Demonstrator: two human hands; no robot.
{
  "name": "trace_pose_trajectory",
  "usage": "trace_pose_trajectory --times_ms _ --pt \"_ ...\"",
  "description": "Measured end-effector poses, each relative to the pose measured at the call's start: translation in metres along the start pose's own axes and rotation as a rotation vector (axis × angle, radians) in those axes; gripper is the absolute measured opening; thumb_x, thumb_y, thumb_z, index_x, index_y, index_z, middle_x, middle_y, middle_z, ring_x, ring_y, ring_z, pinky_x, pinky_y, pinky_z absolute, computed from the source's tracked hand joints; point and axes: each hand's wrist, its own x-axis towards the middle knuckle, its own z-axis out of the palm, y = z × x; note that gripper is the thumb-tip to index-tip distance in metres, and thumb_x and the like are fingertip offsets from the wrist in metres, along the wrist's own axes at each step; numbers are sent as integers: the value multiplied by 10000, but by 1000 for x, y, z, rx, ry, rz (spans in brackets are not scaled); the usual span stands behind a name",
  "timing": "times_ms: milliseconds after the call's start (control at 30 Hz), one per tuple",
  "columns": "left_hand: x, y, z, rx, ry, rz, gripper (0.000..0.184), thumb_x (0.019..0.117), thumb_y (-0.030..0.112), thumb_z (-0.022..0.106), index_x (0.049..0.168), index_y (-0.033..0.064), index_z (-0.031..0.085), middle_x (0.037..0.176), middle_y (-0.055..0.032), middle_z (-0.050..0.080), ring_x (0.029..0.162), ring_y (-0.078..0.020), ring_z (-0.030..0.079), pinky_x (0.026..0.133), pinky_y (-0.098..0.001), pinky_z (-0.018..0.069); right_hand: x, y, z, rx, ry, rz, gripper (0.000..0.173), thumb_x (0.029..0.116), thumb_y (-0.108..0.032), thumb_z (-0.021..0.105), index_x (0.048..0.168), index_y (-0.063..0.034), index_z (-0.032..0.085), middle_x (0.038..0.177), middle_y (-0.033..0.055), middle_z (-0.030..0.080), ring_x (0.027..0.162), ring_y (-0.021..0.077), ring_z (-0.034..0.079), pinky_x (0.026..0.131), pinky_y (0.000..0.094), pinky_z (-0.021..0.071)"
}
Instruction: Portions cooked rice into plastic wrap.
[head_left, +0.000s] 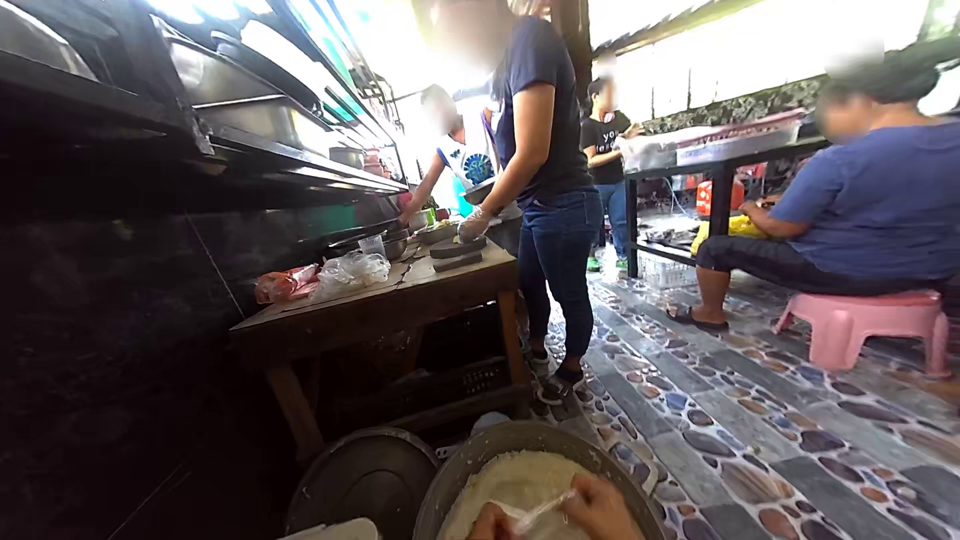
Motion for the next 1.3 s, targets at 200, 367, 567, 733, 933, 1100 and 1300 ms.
trace_pose_trajectory --times_ms 200,367,567,733,933,1100,1300 --pt "-14 12 0 -706 114 -401 217 1020 31 532 1219 -54 534 977 -157 667 823 -227 700 712 -386 613 -29 -14 -8 -321 -90 -152 450 837 -370 826 1133 -70 672 892 98 702 836 255 680 863 521 535" --pt "-37 18 -6 -1219 -195 -430 360 1049 317 359 1022 68 617 879 -73 693 839 -213 700 795 -429 600 -16 -6 15 405 -233 246 247 1021 -238 624 1107 -8 650 941 64 691 851 147 648 810 356 548" --pt "-23 21 -7 -233 148 -199 149 945 81 575 1026 -45 579 847 -99 612 748 -167 613 680 -352 543 -28 -24 2 628 -433 511 308 1062 -306 496 1185 -55 625 1088 72 697 1034 194 657 936 431 524" --pt "-30 86 -9 226 4 306 168 840 -20 594 898 94 703 1181 -139 628 1076 -252 625 908 -437 546 -8 -16 -13 544 -154 313 228 832 45 698 919 -54 512 1029 88 669 951 182 634 818 390 548" --pt "-19 60 -13 -126 -130 0 275 911 79 606 1177 51 667 1128 -64 698 979 -163 671 832 -349 573 -2 -3 -51 647 -298 338 665 917 -217 702 1497 -190 378 1476 103 542 1317 318 554 994 550 512" --pt "-22 19 -30 -402 5 -197 326 1019 235 596 1252 12 640 1147 -106 692 990 -186 670 789 -365 565 -2 -8 -21 568 -380 397 307 1043 -84 540 1336 -5 489 1052 125 709 967 238 710 899 436 592" --pt "-17 14 -32 -327 375 -292 222 1060 147 541 1118 1 698 957 -86 705 801 -138 645 709 -300 521 1 87 -12 -731 -527 502 742 1040 -623 395 1323 34 589 1216 284 652 1132 443 641 983 656 475"
